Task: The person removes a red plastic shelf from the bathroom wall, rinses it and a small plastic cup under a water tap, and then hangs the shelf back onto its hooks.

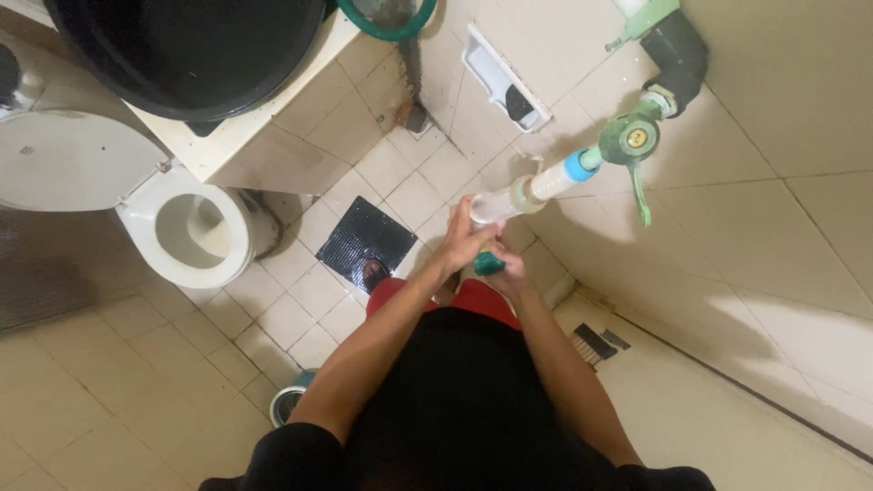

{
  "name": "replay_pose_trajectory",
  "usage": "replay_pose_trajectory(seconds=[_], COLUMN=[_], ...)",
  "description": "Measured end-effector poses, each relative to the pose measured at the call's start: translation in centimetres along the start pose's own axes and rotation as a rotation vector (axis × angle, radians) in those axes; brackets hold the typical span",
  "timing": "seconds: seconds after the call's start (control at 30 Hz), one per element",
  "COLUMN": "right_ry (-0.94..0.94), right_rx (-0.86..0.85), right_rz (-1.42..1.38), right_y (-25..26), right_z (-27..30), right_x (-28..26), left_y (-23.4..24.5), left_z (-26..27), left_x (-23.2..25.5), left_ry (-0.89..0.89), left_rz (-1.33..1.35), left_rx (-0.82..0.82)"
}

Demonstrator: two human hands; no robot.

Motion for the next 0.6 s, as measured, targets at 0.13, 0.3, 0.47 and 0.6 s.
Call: replay_pose_trajectory(seconds=[0.13,0.3,0.47,0.6], right_ry=[-0.049,-0.076,0.091,0.034], right_rx=[-0.082,0.004,-0.263,-0.186], right_rz=[-0.066,-0.16,0.039,0.104], right_y=[8.5,6.0,2.3,4.6], right_z=[-3.7,-2.0,-0.6,-2.6], right_x=[4.0,3.4,1.2,2.2], left_y=[-0.4,-1.4,-0.4,-0.5], left_z=[2.1,0.8,-0.4,0.5], left_x=[2.5,2.1,1.8,2.6], left_ry=[0.204,0.088,0.036,-0.061], left_rz=[-0.011,-0.048,-0.069,0.036], left_rx=[-0.129,-0.011,0.123,-0.015])
Point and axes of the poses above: each hand's wrist, its own z-axis away from the middle knuckle, its own y-axis out of the back of the hand, x = y × z, the point moved 5 cm from there along -z, towards the middle knuckle, and after that the axes turned 9 degrees about z, right-handed, at the moved point
